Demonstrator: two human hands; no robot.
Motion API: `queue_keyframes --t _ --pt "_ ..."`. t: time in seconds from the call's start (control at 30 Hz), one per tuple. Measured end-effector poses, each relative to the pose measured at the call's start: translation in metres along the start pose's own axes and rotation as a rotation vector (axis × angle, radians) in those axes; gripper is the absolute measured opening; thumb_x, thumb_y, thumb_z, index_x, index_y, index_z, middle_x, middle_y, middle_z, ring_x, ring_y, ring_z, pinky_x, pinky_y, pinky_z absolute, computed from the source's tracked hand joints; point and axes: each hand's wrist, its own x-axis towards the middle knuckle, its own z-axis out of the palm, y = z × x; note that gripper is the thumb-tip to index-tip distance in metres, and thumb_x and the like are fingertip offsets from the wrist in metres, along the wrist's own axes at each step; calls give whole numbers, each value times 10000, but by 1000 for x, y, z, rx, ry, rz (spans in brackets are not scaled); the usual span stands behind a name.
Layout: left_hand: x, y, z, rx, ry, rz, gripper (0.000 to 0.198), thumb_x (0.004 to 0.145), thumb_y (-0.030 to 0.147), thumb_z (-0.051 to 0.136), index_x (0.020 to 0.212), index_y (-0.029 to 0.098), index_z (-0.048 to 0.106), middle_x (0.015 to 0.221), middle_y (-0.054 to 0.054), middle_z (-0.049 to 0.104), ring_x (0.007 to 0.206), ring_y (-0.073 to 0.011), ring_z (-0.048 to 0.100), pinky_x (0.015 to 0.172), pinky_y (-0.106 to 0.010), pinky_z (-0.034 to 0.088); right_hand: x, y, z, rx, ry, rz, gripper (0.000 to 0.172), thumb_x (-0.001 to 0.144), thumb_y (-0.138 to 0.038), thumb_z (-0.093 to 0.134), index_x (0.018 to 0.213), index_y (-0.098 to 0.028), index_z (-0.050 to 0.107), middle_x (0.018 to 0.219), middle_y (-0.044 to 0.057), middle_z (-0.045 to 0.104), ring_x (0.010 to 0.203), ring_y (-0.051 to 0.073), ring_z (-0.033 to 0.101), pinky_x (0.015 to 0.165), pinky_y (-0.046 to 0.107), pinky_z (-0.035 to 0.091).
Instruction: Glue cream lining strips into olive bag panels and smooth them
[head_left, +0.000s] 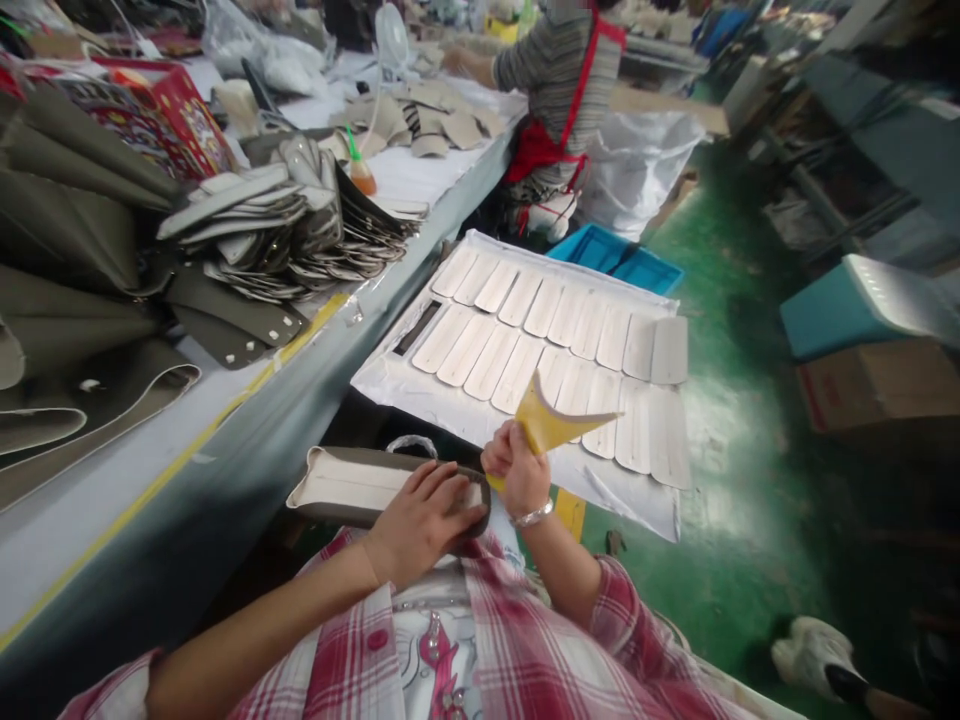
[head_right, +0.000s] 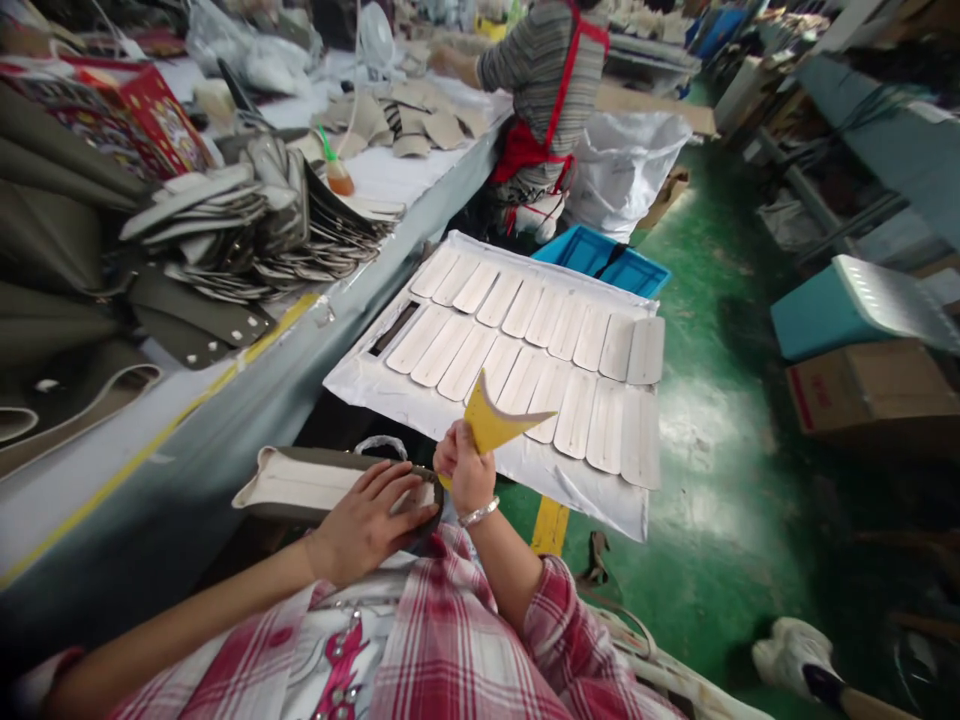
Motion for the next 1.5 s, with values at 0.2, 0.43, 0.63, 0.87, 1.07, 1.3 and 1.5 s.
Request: queue_keyframes --t 0.2,0.43,0.63,0.87,1.07,1.3,1.5 --pt "1 1 -2 -12 -38 7 379 874 355 490 1252 341 514 1267 -69 457 1266 -281 322 1076 -503 232 6 10 -6 39 -8 23 370 800 -484 617 676 -198 418 489 -102 196 364 40 182 348 170 182" --pt "2 -3 -1 2 -13 13 366 883 341 464 1245 346 515 1274 -51 471 1262 -281 320 1074 -497 220 -1 11 -7 -533 -131 -118 441 864 -570 465 622 -202 464 487 -39 356 443 97 340 447 246 324" --pt "3 2 -9 34 -10 36 363 867 392 474 1224 342 515 1271 -47 478 1257 -291 339 1058 -500 246 6 5 -1 -647 -193 30 426 828 -616 465 757 -201 530 473 -38 401 403 110 355 403 254 303" --pt "-63 -36 -55 -241 351 -377 629 870 393 483 1408 161 255 1422 -164 343 1313 -240 329 1076 -439 307 17 -36 26 -908 -418 245 441 776 -628 497 812 -188 512 591 35 609 518 161 576 470 260 443" --pt "-120 -109 -46 -1192 525 -866 530 835 433 519 1265 126 489 1272 -139 543 1169 -246 511 1006 -403 383 43 -40 62 -1240 -927 477 351 769 -373 585 1072 -207 518 861 54 667 614 177 615 498 266 477" --pt "-105 -122 -29 -1646 470 -732 452 711 274 590 1136 118 585 1097 -108 627 918 -213 601 794 -308 455 85 27 117 -1954 -1049 32 259 904 -326 451 773 -187 626 697 63 643 608 192 584 558 275 371" --pt "-104 -142 -26 -1799 428 -690 463 592 218 655 1042 114 620 960 -80 639 832 -188 580 732 -278 449 90 90 163 -1980 -1098 -363 434 937 -450 374 768 -166 656 787 115 642 756 241 590 708 347 355"
